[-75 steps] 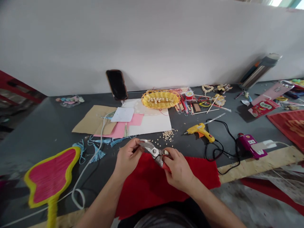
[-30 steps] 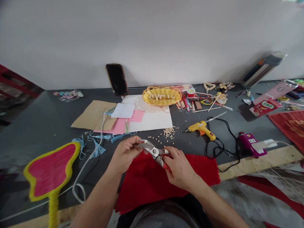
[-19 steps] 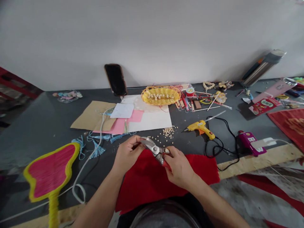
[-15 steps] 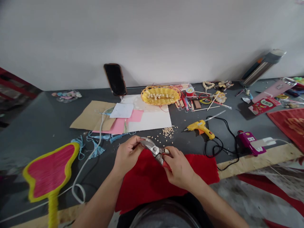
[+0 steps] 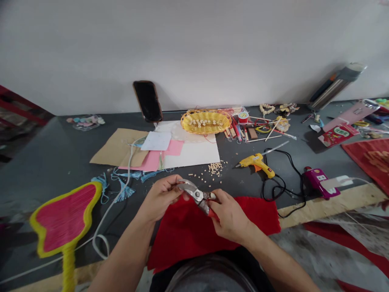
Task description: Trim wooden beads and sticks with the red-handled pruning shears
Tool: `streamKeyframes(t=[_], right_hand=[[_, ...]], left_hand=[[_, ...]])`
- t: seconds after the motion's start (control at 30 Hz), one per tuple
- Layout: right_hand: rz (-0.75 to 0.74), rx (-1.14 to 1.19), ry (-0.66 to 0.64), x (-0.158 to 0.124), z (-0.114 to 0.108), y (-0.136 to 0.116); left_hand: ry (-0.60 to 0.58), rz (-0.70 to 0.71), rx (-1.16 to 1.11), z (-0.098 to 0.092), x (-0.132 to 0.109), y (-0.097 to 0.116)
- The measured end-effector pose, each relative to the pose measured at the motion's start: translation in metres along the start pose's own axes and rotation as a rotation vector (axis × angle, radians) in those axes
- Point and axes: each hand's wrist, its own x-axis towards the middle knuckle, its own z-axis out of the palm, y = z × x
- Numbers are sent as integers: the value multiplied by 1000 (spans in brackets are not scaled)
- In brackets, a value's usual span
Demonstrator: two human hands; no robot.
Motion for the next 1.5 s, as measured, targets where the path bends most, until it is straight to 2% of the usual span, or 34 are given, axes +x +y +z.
streamKeyframes(t=[0.17, 0.37, 0.5, 0.63, 0.77, 1.0, 1.2, 1.27, 1.37, 1.5], right_hand=[[35, 14, 18, 1, 1, 2], [31, -41, 39, 3, -3, 0], [19, -86, -13, 2, -10, -2], [23, -106, -42, 1, -12, 0], [7, -81, -50, -3, -9, 2], [23, 11, -60, -4, -4, 5], [58, -31, -22, 1, -5, 5], [49, -70, -10, 1, -7, 4], [25, -109, -26, 1, -12, 3], [0, -127, -48, -1, -16, 6]], left_hand=[[90, 113, 98, 5, 3, -4], [274, 186, 312, 10, 1, -7], [171, 149, 145, 8, 0, -5], [45, 27, -56, 4, 1, -3], [-34, -58, -141, 3, 1, -1], [-7, -57, -96, 6, 3, -2], [253, 110, 209, 14, 3, -7], [285, 150, 258, 14, 2, -6], [194, 131, 165, 11, 0, -5], [24, -14, -96, 7, 0, -4]])
